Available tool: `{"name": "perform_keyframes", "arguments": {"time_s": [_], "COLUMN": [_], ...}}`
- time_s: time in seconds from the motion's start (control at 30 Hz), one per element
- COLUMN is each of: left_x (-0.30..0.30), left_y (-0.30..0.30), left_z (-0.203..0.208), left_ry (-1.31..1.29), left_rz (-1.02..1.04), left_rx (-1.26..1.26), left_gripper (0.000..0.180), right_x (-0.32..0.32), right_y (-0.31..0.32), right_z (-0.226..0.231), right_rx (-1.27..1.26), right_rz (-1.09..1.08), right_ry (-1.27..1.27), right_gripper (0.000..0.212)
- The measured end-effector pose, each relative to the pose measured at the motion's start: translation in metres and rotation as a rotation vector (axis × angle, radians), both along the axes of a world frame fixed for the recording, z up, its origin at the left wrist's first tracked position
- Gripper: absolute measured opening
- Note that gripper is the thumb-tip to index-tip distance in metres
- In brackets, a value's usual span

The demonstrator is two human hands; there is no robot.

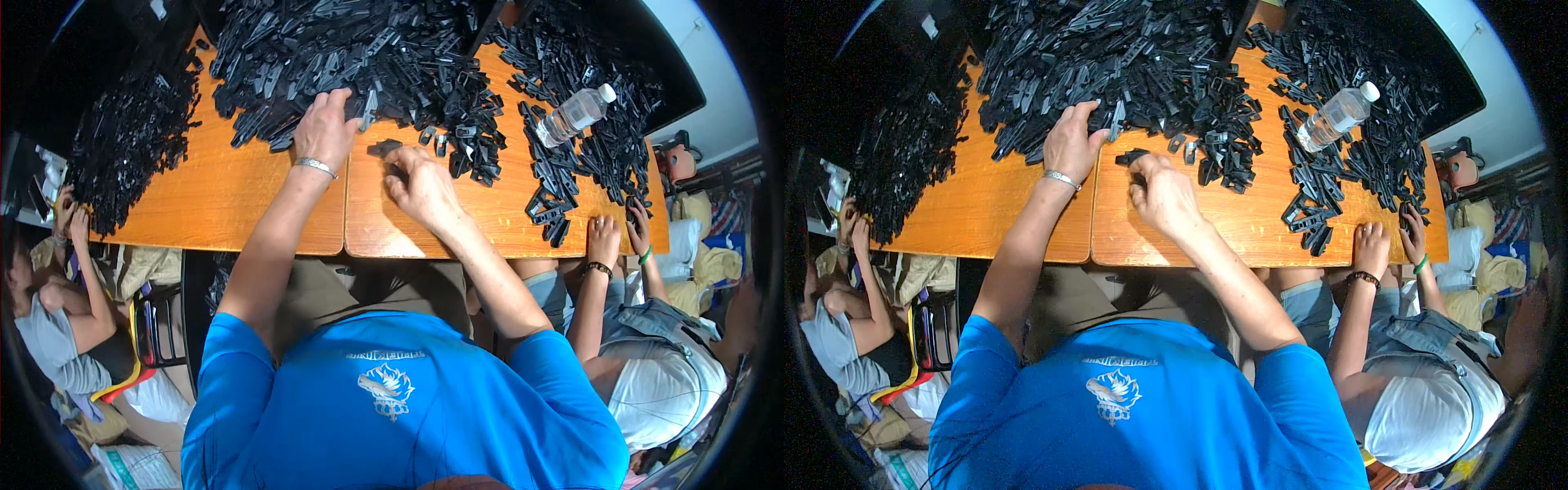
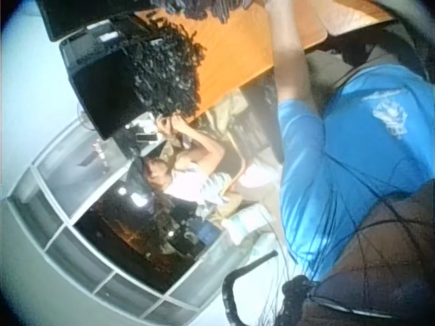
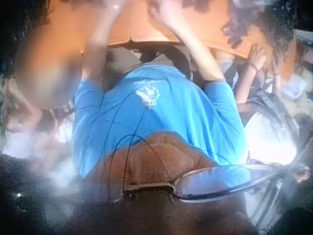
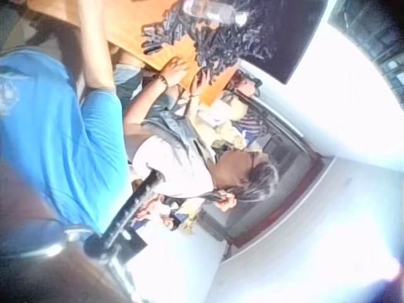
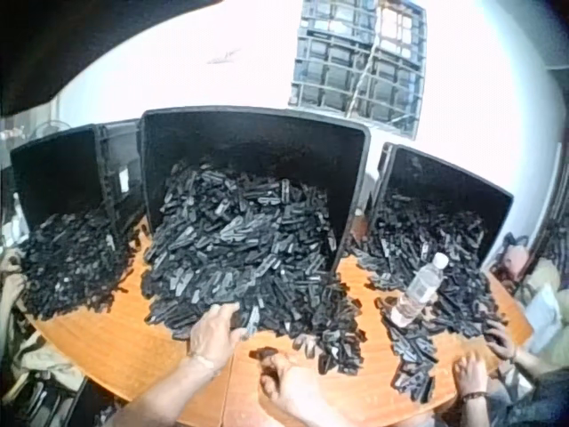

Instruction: The person repeatedly picks up plastic components from piles on the table and connects them together by hand.

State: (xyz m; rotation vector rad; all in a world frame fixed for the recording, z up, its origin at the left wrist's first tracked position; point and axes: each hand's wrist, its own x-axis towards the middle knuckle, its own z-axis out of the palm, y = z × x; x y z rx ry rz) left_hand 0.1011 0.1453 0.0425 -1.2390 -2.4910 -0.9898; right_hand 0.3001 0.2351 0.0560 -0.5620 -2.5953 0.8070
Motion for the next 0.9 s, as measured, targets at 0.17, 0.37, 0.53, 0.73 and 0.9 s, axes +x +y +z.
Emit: {"name": "perform_keyframes", "arguments": {"time_s": [0.17, 0.37, 0.53, 0.73, 0.9], "left_x": [-0.011, -0.008, -0.005, 0.01, 0.019], "left_y": [-0.003, -0.03, -0.055, -0.071, -0.077], "left_z": [-0.021, -0.019, -0.038, -0.015, 0.001], "left_ry": [0.007, -0.335, -0.803, -0.281, 0.051], "left_rz": [-0.024, -0.066, -0.1, 0.059, -0.162], "left_rx": [0.052, 0.035, 0.189, -0.068, 0.022], "left_gripper": [0.052, 0.051, 0.034, 0.026, 0.024], "right_x": [0.006, 0.011, 0.019, 0.022, 0.028], "right_y": [-0.006, -0.011, -0.01, -0.008, -0.009], "right_z": [-0.008, -0.016, -0.021, -0.041, -0.02], "right_rx": [-0.155, -0.228, -0.256, -0.347, 0.072], "right_rz": [0.049, 0.063, 0.039, 0.029, 0.098], "right_ry": [0.123, 0.106, 0.116, 0.198, 0.155], "right_gripper": [0.031, 0.031, 0.035, 0.034, 0.029]}}
